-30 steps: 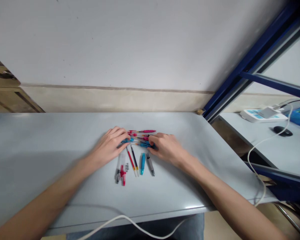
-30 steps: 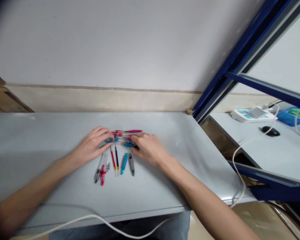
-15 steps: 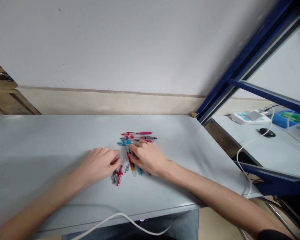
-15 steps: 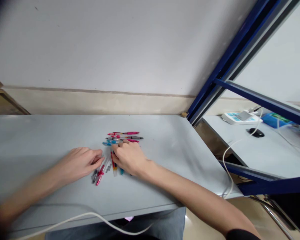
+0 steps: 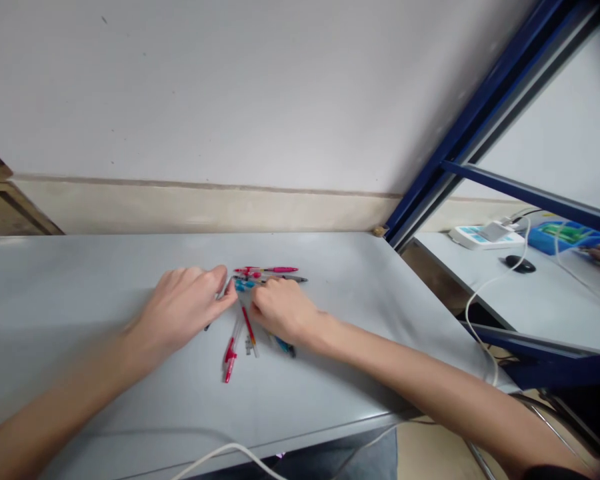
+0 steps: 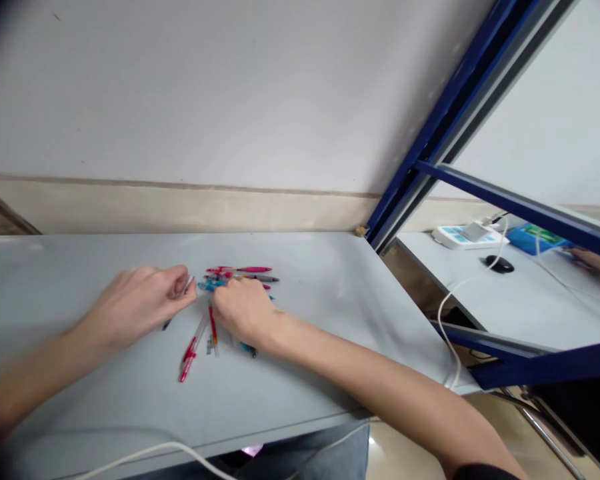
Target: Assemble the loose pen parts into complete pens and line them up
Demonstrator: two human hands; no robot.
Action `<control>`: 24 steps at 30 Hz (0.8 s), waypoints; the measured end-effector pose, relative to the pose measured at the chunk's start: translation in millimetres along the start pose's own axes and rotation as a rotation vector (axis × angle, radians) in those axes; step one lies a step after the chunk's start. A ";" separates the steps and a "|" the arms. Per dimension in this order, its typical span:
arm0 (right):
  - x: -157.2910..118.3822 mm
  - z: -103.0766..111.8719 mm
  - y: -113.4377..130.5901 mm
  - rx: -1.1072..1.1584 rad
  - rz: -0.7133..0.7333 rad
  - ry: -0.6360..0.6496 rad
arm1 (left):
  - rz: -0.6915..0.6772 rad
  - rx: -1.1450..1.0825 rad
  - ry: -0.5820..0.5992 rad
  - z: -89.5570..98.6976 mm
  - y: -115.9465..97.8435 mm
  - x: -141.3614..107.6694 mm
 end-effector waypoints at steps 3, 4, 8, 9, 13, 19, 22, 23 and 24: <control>-2.3 16.2 -26.0 0.165 -0.067 -0.048 | 0.005 0.014 -0.102 15.7 -3.7 3.2; -4.2 18.3 -36.1 0.270 -0.089 -0.048 | -0.010 0.028 -0.105 16.1 -7.7 4.5; -14.1 11.8 -67.5 0.870 -0.120 -0.073 | -0.157 0.025 -0.135 3.6 -30.8 7.8; -16.7 7.2 -73.0 0.976 -0.140 -0.080 | -0.211 0.009 -0.204 2.3 -35.9 6.4; -25.4 -7.2 -82.6 1.261 -0.229 -0.137 | -0.485 -0.115 -0.484 -2.2 -49.6 -11.9; -30.7 -10.7 -85.8 1.578 -0.301 -0.358 | -0.589 -0.261 -0.507 -8.3 -51.9 -21.3; -32.9 -11.4 -90.2 1.604 -0.304 -0.447 | -0.511 -0.316 -0.495 -9.6 -46.4 -16.0; -33.2 -11.3 -91.1 1.608 -0.297 -0.464 | -0.487 -0.350 -0.485 -10.8 -43.8 -14.3; -33.3 -11.3 -91.8 1.613 -0.289 -0.476 | -0.466 -0.389 -0.470 -12.5 -41.2 -13.0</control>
Point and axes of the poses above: each hand's wrist, its own x-axis towards the middle knuckle, its own z-axis out of the back of the hand, y = z × x, the point moved 8 cm from there along x, towards the middle knuckle, and after that the axes turned 2 degrees about -x, right-handed, at the moved point
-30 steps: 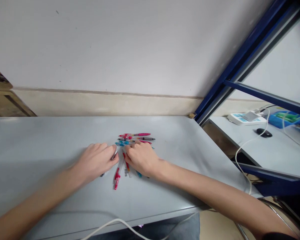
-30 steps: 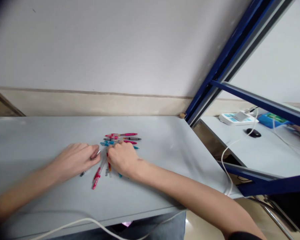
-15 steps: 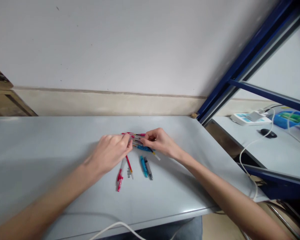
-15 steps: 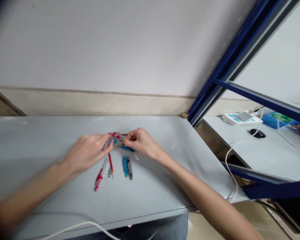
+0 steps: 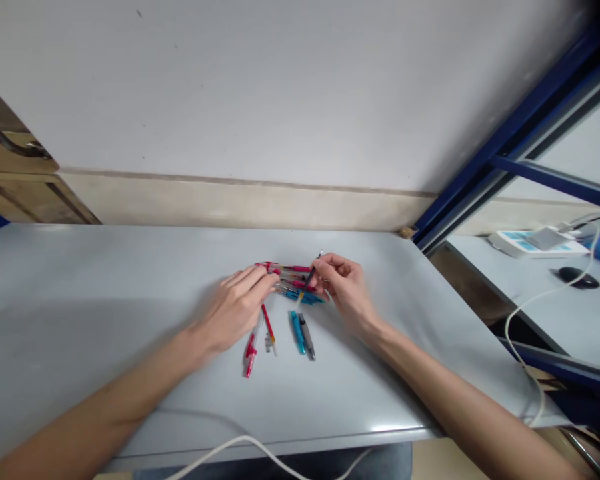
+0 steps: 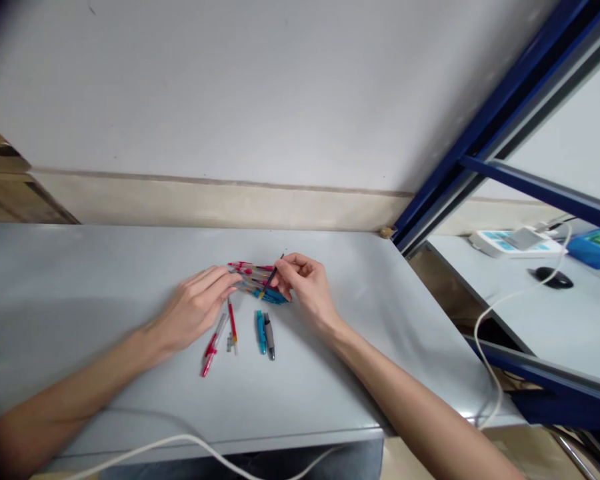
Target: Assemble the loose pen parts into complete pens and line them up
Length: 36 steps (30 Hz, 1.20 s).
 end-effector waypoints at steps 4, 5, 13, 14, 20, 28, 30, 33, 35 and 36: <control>0.8 2.0 -0.3 0.021 0.015 -0.026 | 0.065 -0.098 0.046 -5.5 5.9 -4.0; 0.8 2.2 -0.4 0.018 0.015 -0.034 | 0.067 -0.094 0.057 -6.4 5.5 -4.6; -0.1 -0.6 0.8 0.057 -0.010 -0.052 | 0.146 -0.100 0.043 -4.9 11.7 -5.4; 0.0 -0.7 0.4 0.059 -0.016 -0.055 | 0.141 -0.109 0.046 -5.5 11.5 -5.3; 0.5 -1.3 -4.9 0.099 -0.052 -0.051 | 0.146 -0.131 0.045 -8.2 10.9 -3.5; 0.9 1.9 -1.1 0.052 0.003 -0.054 | 0.180 -0.162 0.077 -10.5 11.7 -3.1; 0.5 -0.5 0.4 0.014 0.018 -0.024 | 0.208 -0.209 0.072 -10.2 12.8 -4.2; -0.1 -0.8 3.1 0.001 0.035 -0.022 | 0.282 -0.282 0.056 -10.3 17.6 -6.6; 0.2 1.5 4.3 0.002 0.037 -0.041 | 0.311 -0.309 0.038 -9.8 20.1 -7.3; 0.6 2.9 4.7 0.000 0.037 -0.049 | 0.319 -0.318 0.025 -9.1 21.0 -7.3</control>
Point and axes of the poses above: each hand's wrist, its own x-axis towards the middle knuckle, its own z-axis out of the back of the hand, y = z × x, the point moved 8 cm from there along x, towards the middle knuckle, and after that the axes turned 2 degrees about -x, right-handed, at the moved point
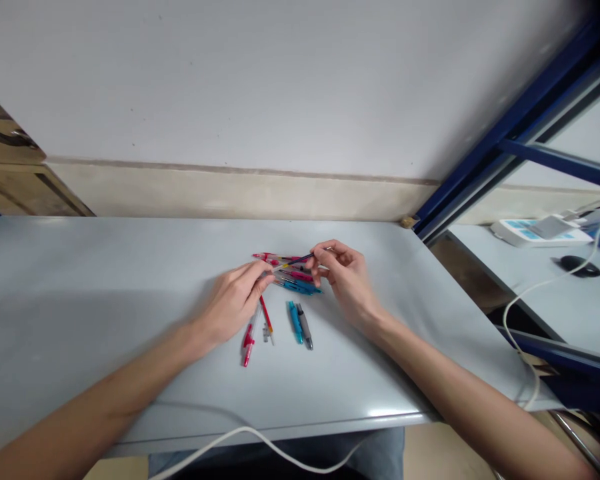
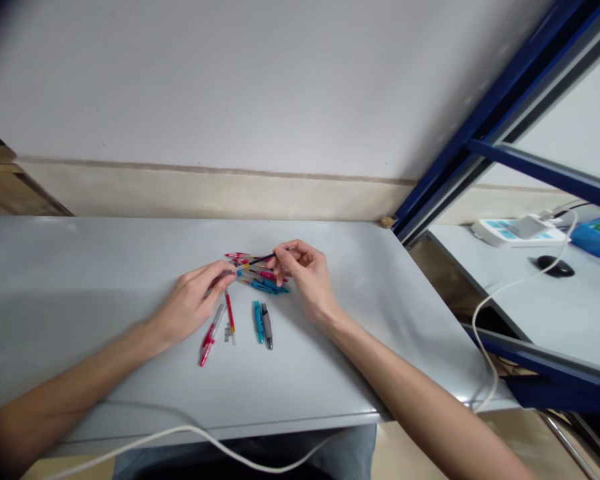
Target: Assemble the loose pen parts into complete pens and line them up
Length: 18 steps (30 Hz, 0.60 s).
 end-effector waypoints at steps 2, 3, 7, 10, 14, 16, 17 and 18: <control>1.4 1.6 0.0 -0.008 -0.002 0.003 | -0.001 -0.018 -0.018 1.6 0.1 0.8; 2.1 1.9 -0.1 -0.014 -0.001 0.012 | -0.004 -0.020 -0.019 1.8 -0.2 1.2; 3.1 2.6 0.2 -0.011 0.011 0.027 | -0.008 0.001 -0.007 1.6 -0.4 1.6; 2.2 3.0 0.4 -0.007 0.011 0.017 | -0.013 0.016 -0.008 1.6 -0.5 0.9; -0.2 -5.0 -0.9 -0.045 -0.004 0.089 | -0.025 0.025 -0.001 0.1 -0.2 0.7; -2.4 -9.7 0.7 -0.086 0.013 0.124 | -0.033 0.034 -0.001 -0.6 -0.2 1.2; -3.9 -12.6 1.7 -0.118 0.024 0.145 | -0.044 0.038 -0.004 -0.6 -1.0 1.4; -5.7 -16.1 2.5 -0.158 0.034 0.170 | -0.064 0.044 -0.008 -0.6 -2.6 1.5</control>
Point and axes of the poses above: each hand's wrist, its own x-axis towards the middle knuckle, its own z-axis out of the back of the hand, y = z × x, the point moved 8 cm from there along x, towards the middle knuckle, and after that the axes turned 2 degrees about -x, right-handed, at the moved point
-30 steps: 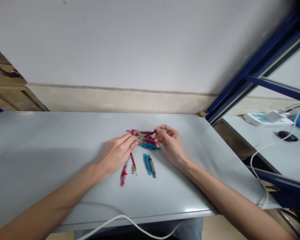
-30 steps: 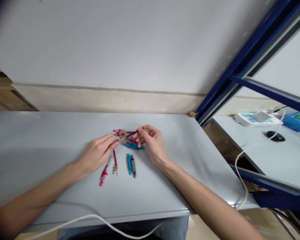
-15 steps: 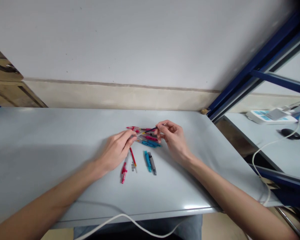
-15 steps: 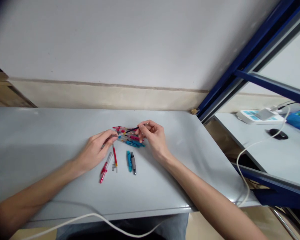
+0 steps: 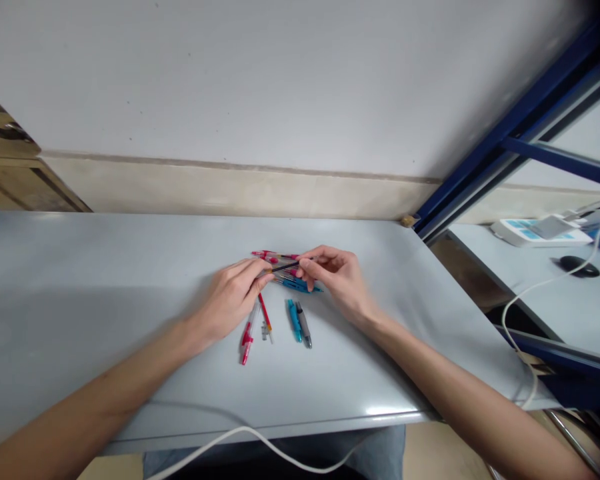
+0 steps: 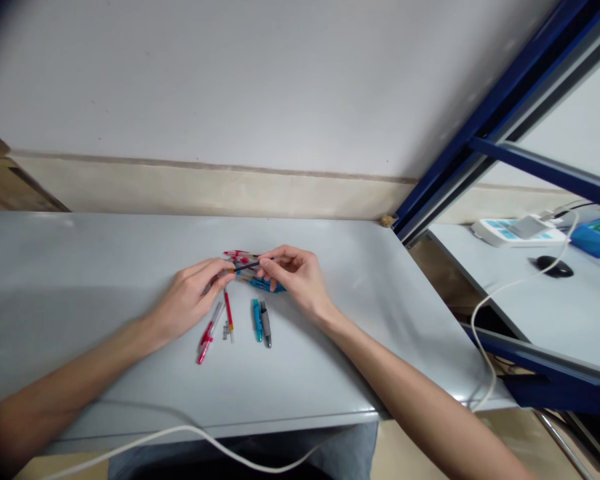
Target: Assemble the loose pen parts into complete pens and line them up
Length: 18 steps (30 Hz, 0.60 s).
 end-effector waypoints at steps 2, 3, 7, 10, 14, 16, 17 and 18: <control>-3.0 -7.3 1.8 -0.090 0.014 0.048 | -0.065 0.020 -0.014 0.9 -5.8 -0.1; -4.6 -10.1 2.4 -0.133 0.022 0.061 | -0.103 0.034 -0.025 2.0 -9.1 -0.5; -10.1 -14.9 2.6 -0.252 0.047 0.057 | -0.194 0.123 -0.050 6.1 -16.5 -2.5; -13.6 -17.1 1.2 -0.284 0.035 0.063 | -0.219 0.126 0.010 3.2 -16.8 -3.5; -19.0 -21.2 6.6 -0.319 0.037 0.051 | -0.228 0.051 0.022 1.7 -21.9 -5.7; -21.2 -26.9 9.0 -0.292 0.025 0.089 | -0.246 0.072 -0.002 2.0 -28.3 -7.8; -21.8 -30.0 9.3 -0.267 0.013 0.117 | -0.254 0.091 -0.007 1.6 -31.1 -8.8; -21.8 -32.6 8.9 -0.241 -0.002 0.145 | -0.253 0.095 0.001 0.5 -32.2 -9.5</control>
Point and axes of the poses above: each hand's wrist, its own x-axis towards the middle knuckle, its own z-axis out of the back of the hand, y = z × x, the point moved 8 cm from there along x, towards the middle knuckle, and after that the axes turned 2 degrees about -x, right-handed, at the moved point
